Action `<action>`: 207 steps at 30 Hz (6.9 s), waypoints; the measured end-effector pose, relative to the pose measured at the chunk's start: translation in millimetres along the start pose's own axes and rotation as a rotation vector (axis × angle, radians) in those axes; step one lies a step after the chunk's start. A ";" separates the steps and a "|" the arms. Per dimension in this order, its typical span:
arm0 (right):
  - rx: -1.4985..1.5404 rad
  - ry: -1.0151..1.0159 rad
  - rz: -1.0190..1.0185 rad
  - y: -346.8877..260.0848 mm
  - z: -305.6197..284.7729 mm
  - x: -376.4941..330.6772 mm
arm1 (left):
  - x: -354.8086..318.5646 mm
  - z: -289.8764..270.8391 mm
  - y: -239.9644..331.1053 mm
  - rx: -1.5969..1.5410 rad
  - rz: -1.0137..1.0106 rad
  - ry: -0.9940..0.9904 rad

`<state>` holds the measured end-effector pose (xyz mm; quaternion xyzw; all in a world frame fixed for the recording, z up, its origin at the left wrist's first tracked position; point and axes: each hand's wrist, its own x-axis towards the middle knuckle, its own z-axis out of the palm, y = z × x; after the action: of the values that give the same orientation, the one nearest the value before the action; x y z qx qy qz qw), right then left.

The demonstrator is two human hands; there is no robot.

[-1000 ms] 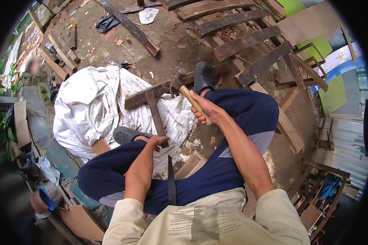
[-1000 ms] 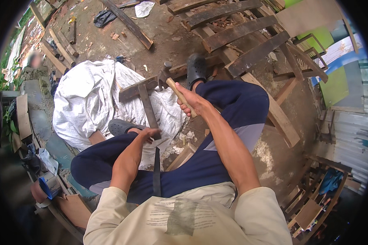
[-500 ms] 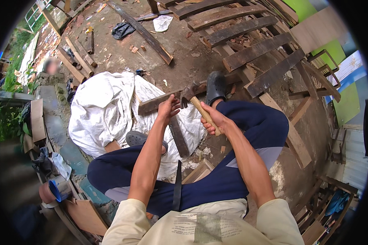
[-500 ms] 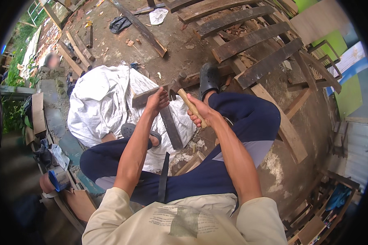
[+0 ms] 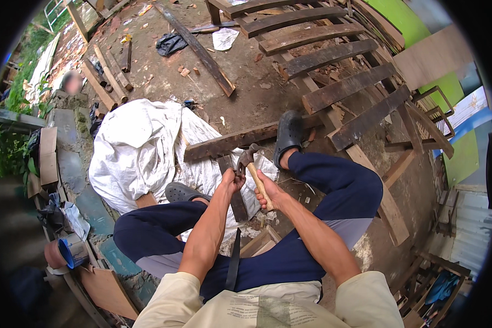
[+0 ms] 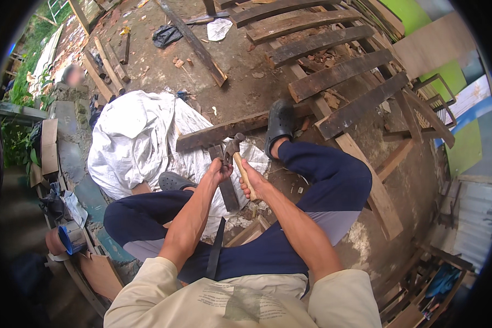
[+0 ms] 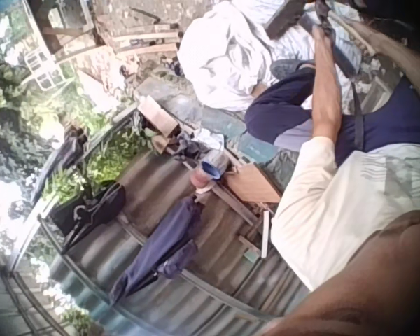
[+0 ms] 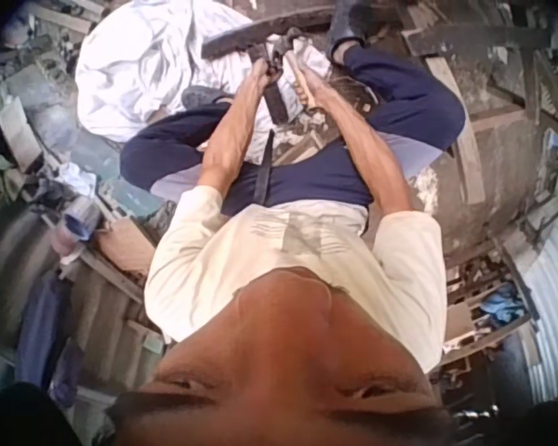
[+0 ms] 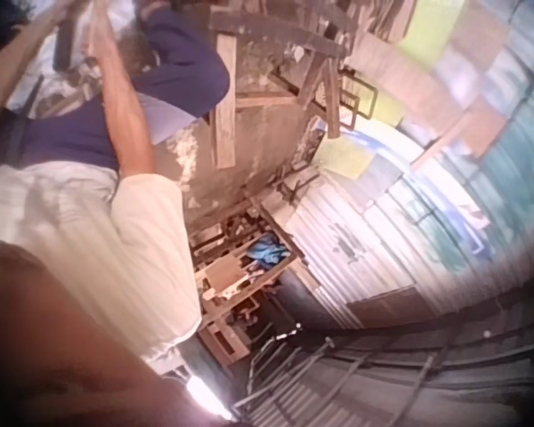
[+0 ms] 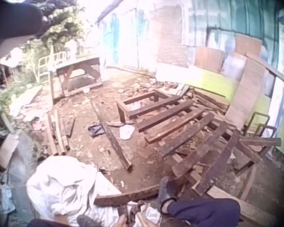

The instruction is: The person sits cross-legged on the ground and uses a hammer to repeatedly strike a wooden plank resting on a white sack. The person adjusts the plank's position and continues hammering along its length.

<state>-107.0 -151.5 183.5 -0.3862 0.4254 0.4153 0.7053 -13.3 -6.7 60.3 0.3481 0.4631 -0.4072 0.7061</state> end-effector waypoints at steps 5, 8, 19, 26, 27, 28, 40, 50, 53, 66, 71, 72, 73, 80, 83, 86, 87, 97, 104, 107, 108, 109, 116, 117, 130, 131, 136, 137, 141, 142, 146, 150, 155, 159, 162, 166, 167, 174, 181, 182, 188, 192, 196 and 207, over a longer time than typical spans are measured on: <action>0.080 0.036 -0.051 -12.9 21.4 10.0 | -5.7 -30.5 4.1 0.614 0.474 0.088; 0.370 0.136 -0.033 -30.3 -10.7 26.1 | -8.8 -29.4 -20.0 0.451 0.312 0.185; 0.045 0.273 -0.116 9.3 -36.1 38.3 | -6.9 49.2 92.3 0.360 0.503 -0.257; -0.039 0.268 -0.091 10.3 -34.6 34.0 | -73.1 176.0 207.5 0.902 0.885 -0.274; -0.048 0.275 -0.091 5.6 -28.7 36.7 | -41.2 153.0 208.0 1.144 1.102 -0.112; -0.057 0.287 -0.094 -0.6 -25.5 39.9 | -11.8 127.7 205.4 1.433 1.146 0.014; -0.098 0.449 -0.030 -9.0 -29.2 33.3 | 74.9 77.9 101.7 1.984 1.315 0.211; -0.183 0.485 0.001 -12.0 -29.7 36.7 | 88.9 80.2 106.2 1.920 1.246 0.348; -0.198 0.494 -0.003 -14.7 -29.8 40.2 | 90.1 99.4 125.8 1.768 0.811 0.551; -0.255 0.492 -0.064 -18.9 -15.7 30.7 | 60.4 42.2 128.4 2.363 1.238 0.108; -0.142 0.483 -0.095 -22.6 -15.5 31.6 | 19.2 2.3 159.5 2.353 1.503 0.236; -0.121 0.478 -0.109 -22.9 -13.7 33.5 | 9.2 -9.6 171.7 2.373 1.560 0.285; -0.095 0.478 -0.120 -21.2 -12.9 35.2 | -0.7 -23.0 182.3 2.387 1.620 0.324; -0.128 0.509 -0.120 -8.4 -11.9 44.2 | -76.2 -115.3 219.2 2.364 1.524 0.540; -0.214 0.499 -0.107 -9.1 0.9 43.2 | -69.2 -169.7 212.7 2.343 1.253 0.885; -0.355 0.544 -0.093 -3.2 -2.7 48.8 | -58.7 -169.0 198.4 2.293 1.043 0.802; -0.369 0.547 -0.081 -3.6 -2.3 46.9 | -54.4 -162.4 192.1 2.286 1.055 0.718; -0.758 0.597 0.063 3.8 -20.5 41.6 | 1.9 -51.9 153.1 2.174 0.864 0.322; -0.922 0.631 0.241 10.4 -37.5 52.8 | 16.4 -31.8 138.9 2.376 0.731 0.325; -0.989 0.637 0.228 17.1 -43.6 59.1 | 14.3 -27.1 140.7 2.267 0.727 0.333; -1.002 0.620 0.222 15.0 -39.3 57.7 | 17.0 -33.9 146.0 2.241 0.699 0.311; -1.015 0.603 0.216 12.9 -34.8 56.3 | 19.5 -40.8 149.2 2.214 0.672 0.289; -1.098 0.638 0.206 6.7 -26.1 39.0 | -4.0 -46.7 109.1 2.316 1.081 0.368; -1.107 0.629 0.201 5.6 -24.7 36.1 | -5.0 -48.9 106.2 2.316 1.092 0.389; -1.296 0.617 -0.222 -19.2 -23.2 13.0 | 3.7 -69.5 107.8 2.185 1.328 0.362; -1.311 0.626 -0.297 -19.1 -26.4 12.4 | 7.3 -68.5 107.2 2.142 1.410 0.408; -1.083 0.561 -0.344 -23.2 -38.0 4.2 | 7.7 -58.8 118.1 2.131 1.310 0.430; -1.071 0.569 -0.318 -29.4 -30.0 -2.2 | 14.5 -64.3 123.0 2.130 1.269 0.433; -0.903 0.680 -0.233 -44.0 -18.5 -16.6 | 15.1 -62.9 117.9 2.153 1.359 0.686; -0.892 0.707 -0.264 -39.3 -22.4 -10.7 | 16.8 -61.0 120.9 2.220 1.212 0.652; -0.765 0.683 -0.189 -39.7 -18.3 -5.2 | 28.7 -73.9 149.0 2.284 0.904 0.562; -0.627 0.651 -0.195 -28.5 -39.4 3.9 | 18.6 -54.0 168.3 2.447 0.742 0.251; -0.707 0.699 -0.240 -33.3 -27.1 -1.2 | 23.3 -74.8 171.9 2.434 0.686 0.139; -0.798 0.782 -0.408 -28.9 -40.9 14.7 | 27.6 -82.2 143.1 2.277 0.774 0.263; -0.758 0.709 -0.375 -29.8 -52.2 23.9 | 23.5 -68.6 120.7 2.141 0.730 0.333; -0.157 0.383 -0.366 -36.8 -25.0 10.0 | 17.2 -71.6 113.9 2.090 0.746 0.404; -0.108 0.313 -0.342 -42.4 -20.9 3.1 | 14.6 -68.5 113.0 2.087 0.695 0.393; -0.534 0.590 -0.475 -53.9 -20.7 -4.3 | 7.2 -58.2 117.2 2.115 0.772 0.438; -0.872 0.740 -0.512 -79.1 -24.0 29.8 | 1.5 -64.2 123.8 2.157 0.800 0.342; -0.929 0.734 -0.499 -84.9 -26.4 31.1 | 0.9 -60.4 121.2 2.198 0.789 0.326; -1.026 0.797 -0.813 -109.1 14.4 11.7 | 11.7 -91.1 100.0 2.126 0.929 0.390; -0.888 0.861 -0.950 -74.1 26.4 12.4 | 11.5 -81.7 98.2 2.156 0.814 0.407; -1.181 0.748 -0.376 -49.1 14.6 32.8 | 10.7 -69.9 101.2 2.188 0.644 0.349; -0.905 0.852 -1.097 -98.1 57.1 -34.6 | 7.9 -73.6 105.3 2.229 0.521 0.355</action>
<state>-11.5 -144.1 253.5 -0.9096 0.1992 -0.0384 0.3627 55.8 100.1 40.7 0.9146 -0.1459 -0.3772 -0.0050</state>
